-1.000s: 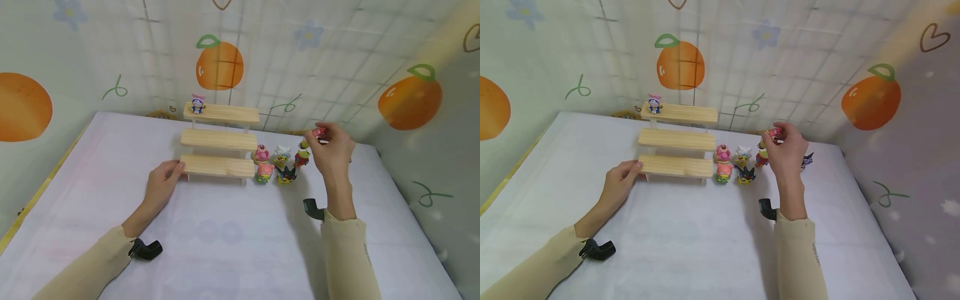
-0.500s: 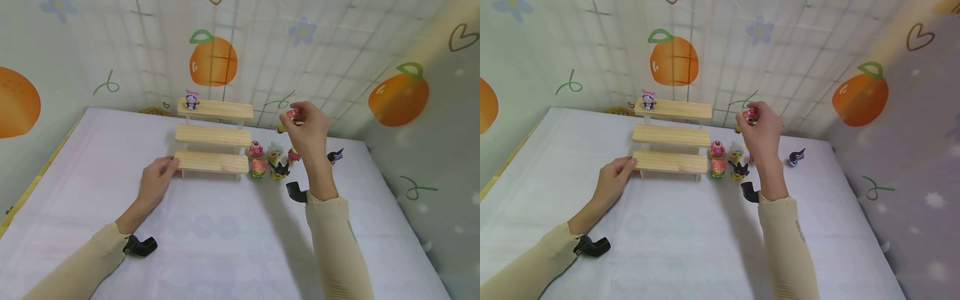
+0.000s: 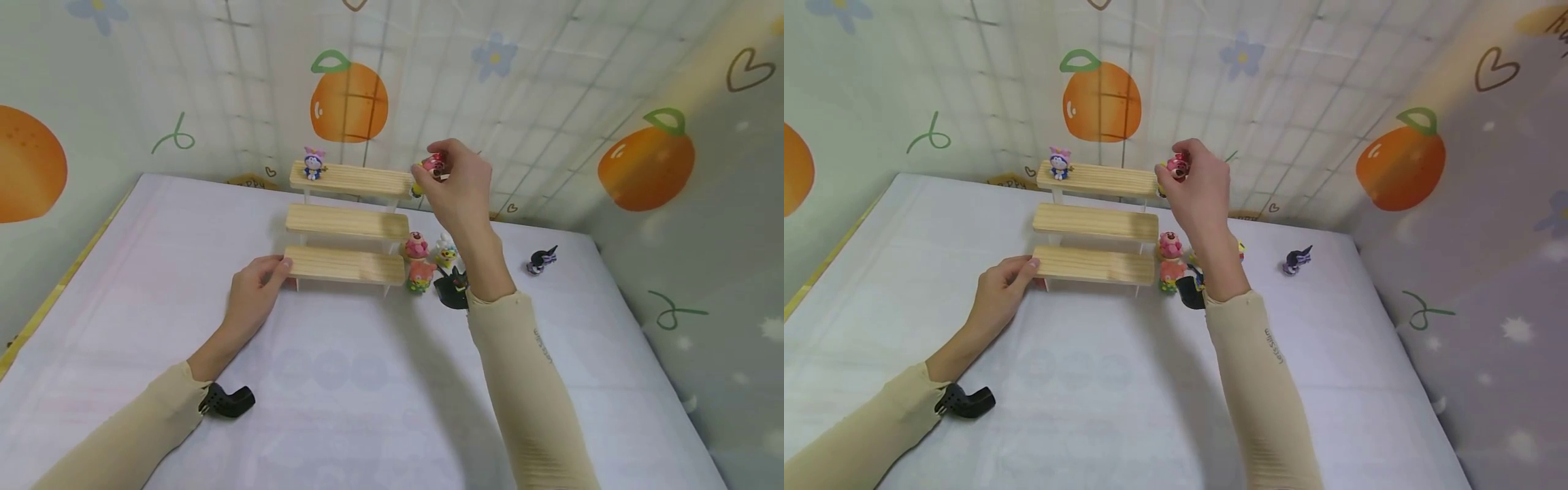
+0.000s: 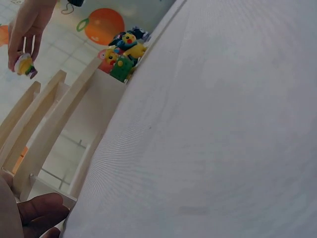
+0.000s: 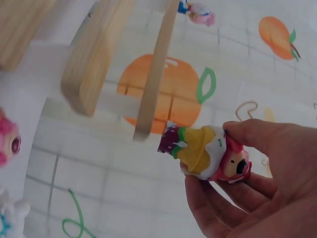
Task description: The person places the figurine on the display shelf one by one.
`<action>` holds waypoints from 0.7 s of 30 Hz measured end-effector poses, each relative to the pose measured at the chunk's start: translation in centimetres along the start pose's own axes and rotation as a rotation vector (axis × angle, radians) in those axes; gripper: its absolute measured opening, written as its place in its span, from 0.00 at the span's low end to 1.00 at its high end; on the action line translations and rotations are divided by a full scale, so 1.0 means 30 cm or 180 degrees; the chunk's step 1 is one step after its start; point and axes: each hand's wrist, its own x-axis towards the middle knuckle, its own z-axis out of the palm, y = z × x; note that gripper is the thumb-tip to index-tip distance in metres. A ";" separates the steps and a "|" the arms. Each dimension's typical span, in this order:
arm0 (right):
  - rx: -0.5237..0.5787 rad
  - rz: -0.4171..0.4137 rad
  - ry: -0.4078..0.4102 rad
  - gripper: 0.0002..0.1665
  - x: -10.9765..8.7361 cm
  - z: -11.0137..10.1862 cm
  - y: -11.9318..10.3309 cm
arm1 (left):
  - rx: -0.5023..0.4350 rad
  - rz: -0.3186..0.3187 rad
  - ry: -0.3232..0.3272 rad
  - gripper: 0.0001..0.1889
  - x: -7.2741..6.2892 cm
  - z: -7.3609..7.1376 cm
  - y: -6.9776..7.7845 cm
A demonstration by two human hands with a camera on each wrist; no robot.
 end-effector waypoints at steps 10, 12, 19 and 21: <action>0.0103 0.0054 -0.0144 0.24 0.018 0.075 -0.032 | -0.0012 -0.0032 -0.0008 0.21 -0.005 -0.002 0.010; 0.0100 0.0071 -0.0159 0.26 0.017 0.079 -0.033 | -0.0029 -0.0044 -0.0013 0.22 -0.005 -0.002 0.009; 0.0106 0.0128 -0.0303 0.35 0.001 0.084 -0.029 | -0.0034 -0.0057 -0.0033 0.23 -0.001 -0.003 0.006; 0.0115 0.0139 -0.0360 0.38 -0.002 0.085 -0.026 | -0.0032 -0.0050 -0.0031 0.23 0.001 -0.002 0.005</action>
